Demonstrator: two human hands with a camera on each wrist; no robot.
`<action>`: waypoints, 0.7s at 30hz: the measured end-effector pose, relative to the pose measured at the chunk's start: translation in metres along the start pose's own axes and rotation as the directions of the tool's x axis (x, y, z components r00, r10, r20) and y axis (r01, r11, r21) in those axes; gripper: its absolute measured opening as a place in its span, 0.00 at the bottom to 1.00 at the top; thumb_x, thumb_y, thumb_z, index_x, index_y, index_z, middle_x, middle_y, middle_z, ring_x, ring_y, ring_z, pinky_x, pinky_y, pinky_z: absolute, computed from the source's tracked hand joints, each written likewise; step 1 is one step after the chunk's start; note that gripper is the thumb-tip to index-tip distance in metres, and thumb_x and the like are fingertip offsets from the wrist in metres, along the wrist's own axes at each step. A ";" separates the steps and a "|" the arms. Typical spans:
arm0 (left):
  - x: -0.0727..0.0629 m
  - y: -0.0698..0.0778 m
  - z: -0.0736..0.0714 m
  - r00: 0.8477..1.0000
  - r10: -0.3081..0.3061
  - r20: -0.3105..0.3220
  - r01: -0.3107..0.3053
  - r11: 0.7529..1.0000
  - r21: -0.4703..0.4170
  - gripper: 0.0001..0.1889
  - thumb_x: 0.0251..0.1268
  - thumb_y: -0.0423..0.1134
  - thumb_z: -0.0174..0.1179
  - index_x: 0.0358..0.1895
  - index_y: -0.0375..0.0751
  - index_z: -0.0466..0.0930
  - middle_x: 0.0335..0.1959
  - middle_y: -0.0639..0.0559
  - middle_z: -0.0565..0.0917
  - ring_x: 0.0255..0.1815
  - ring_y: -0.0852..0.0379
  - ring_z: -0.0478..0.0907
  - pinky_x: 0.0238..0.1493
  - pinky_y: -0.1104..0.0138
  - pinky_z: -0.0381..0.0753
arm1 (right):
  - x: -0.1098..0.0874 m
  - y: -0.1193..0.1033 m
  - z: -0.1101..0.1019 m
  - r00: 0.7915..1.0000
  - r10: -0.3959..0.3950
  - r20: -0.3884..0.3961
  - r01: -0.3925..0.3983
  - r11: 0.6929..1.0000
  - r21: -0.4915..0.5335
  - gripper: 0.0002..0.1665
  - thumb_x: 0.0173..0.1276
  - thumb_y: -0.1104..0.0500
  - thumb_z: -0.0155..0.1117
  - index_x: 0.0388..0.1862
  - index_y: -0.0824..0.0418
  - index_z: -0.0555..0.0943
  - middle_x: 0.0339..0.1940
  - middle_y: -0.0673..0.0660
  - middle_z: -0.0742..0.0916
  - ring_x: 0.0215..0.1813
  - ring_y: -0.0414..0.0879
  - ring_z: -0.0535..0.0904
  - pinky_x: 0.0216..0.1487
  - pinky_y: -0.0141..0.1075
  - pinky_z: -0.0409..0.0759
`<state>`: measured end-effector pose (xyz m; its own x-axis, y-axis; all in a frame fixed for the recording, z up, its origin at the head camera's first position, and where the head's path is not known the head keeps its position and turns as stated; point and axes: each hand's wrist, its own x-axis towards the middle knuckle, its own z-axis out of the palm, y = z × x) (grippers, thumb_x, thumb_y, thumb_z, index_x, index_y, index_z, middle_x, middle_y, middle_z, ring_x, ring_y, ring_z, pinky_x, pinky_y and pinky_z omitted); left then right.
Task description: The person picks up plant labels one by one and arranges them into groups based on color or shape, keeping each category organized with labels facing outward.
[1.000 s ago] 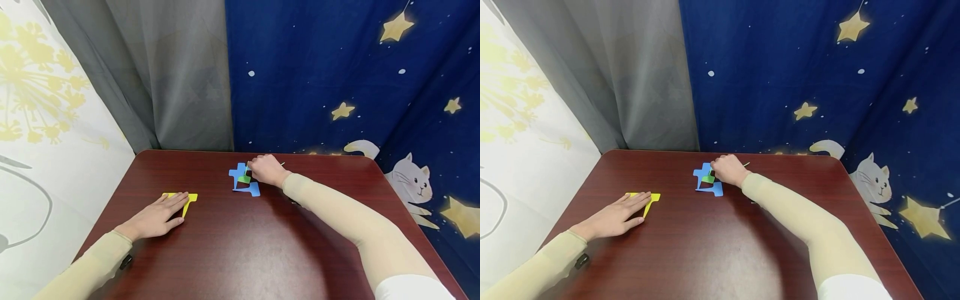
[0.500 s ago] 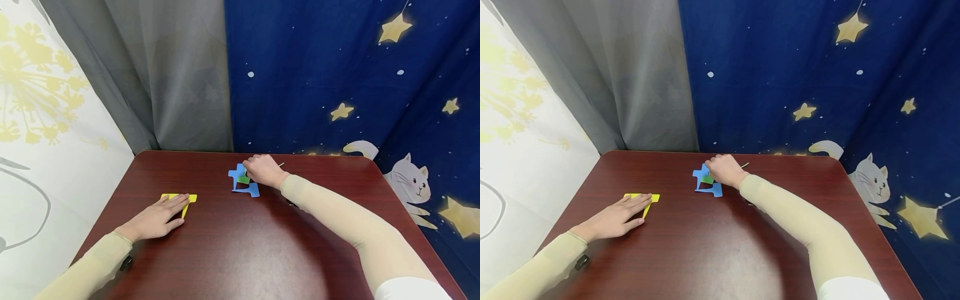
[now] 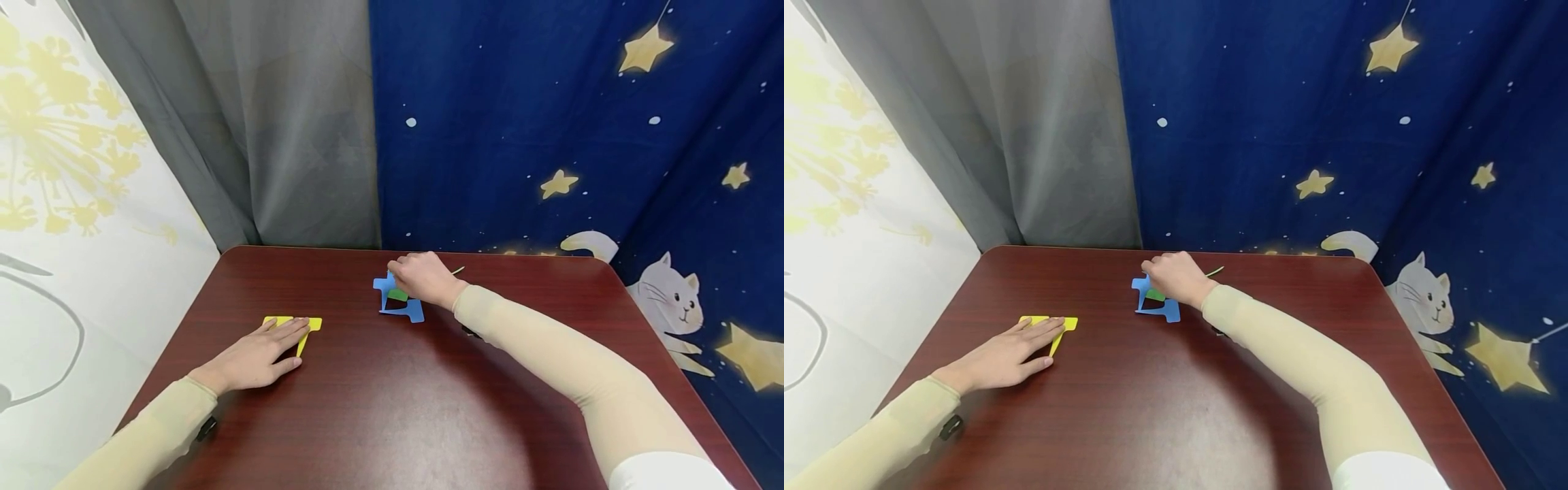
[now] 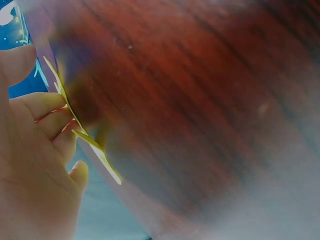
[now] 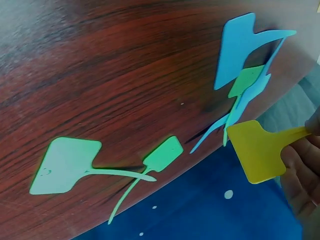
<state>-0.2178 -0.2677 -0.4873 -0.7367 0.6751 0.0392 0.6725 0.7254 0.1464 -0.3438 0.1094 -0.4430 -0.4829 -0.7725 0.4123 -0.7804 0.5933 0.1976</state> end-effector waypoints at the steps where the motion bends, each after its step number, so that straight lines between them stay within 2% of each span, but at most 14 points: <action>1: 0.000 0.000 -0.001 1.000 0.000 0.003 0.000 1.000 -0.001 0.35 0.75 0.53 0.57 0.76 0.36 0.63 0.77 0.43 0.63 0.77 0.47 0.59 0.74 0.41 0.55 | 0.001 -0.001 0.000 1.000 0.000 -0.012 0.000 1.000 0.000 0.12 0.70 0.61 0.58 0.25 0.52 0.75 0.16 0.47 0.72 0.18 0.39 0.67 0.15 0.32 0.60; 6: 0.004 0.001 -0.004 1.000 -0.004 0.011 0.004 1.000 -0.002 0.35 0.74 0.52 0.58 0.75 0.35 0.65 0.76 0.42 0.65 0.77 0.45 0.61 0.74 0.41 0.55 | 0.006 -0.006 0.002 0.997 -0.011 -0.078 0.011 1.000 0.001 0.13 0.69 0.62 0.59 0.23 0.53 0.73 0.15 0.47 0.70 0.14 0.39 0.62 0.13 0.34 0.56; 12: 0.006 0.001 -0.006 0.999 -0.012 0.032 0.012 1.000 -0.004 0.34 0.74 0.53 0.57 0.75 0.36 0.66 0.75 0.42 0.66 0.76 0.45 0.62 0.74 0.42 0.55 | 0.011 -0.015 0.003 0.992 -0.006 -0.127 0.008 1.000 0.015 0.15 0.72 0.59 0.57 0.23 0.53 0.71 0.14 0.46 0.68 0.12 0.39 0.59 0.11 0.35 0.53; 16: 0.007 0.002 -0.007 0.999 -0.017 0.033 0.017 1.000 -0.007 0.34 0.74 0.53 0.57 0.74 0.35 0.67 0.75 0.42 0.67 0.75 0.45 0.63 0.74 0.42 0.55 | 0.016 -0.022 0.003 0.994 0.006 -0.107 -0.003 1.000 0.028 0.12 0.74 0.57 0.58 0.28 0.54 0.72 0.14 0.46 0.70 0.13 0.40 0.62 0.11 0.35 0.56; 21: 0.008 0.004 -0.010 1.000 -0.020 0.023 0.020 1.000 -0.024 0.33 0.73 0.51 0.59 0.73 0.33 0.68 0.73 0.40 0.69 0.74 0.43 0.65 0.73 0.42 0.57 | 0.020 -0.031 0.004 1.000 0.012 -0.023 -0.010 0.998 0.059 0.07 0.76 0.53 0.57 0.38 0.54 0.73 0.16 0.45 0.74 0.12 0.39 0.64 0.11 0.33 0.59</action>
<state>-0.2218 -0.2603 -0.4769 -0.7479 0.6636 0.0137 0.6557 0.7354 0.1711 -0.3313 0.0743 -0.4444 -0.4828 -0.7601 0.4348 -0.7974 0.5868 0.1404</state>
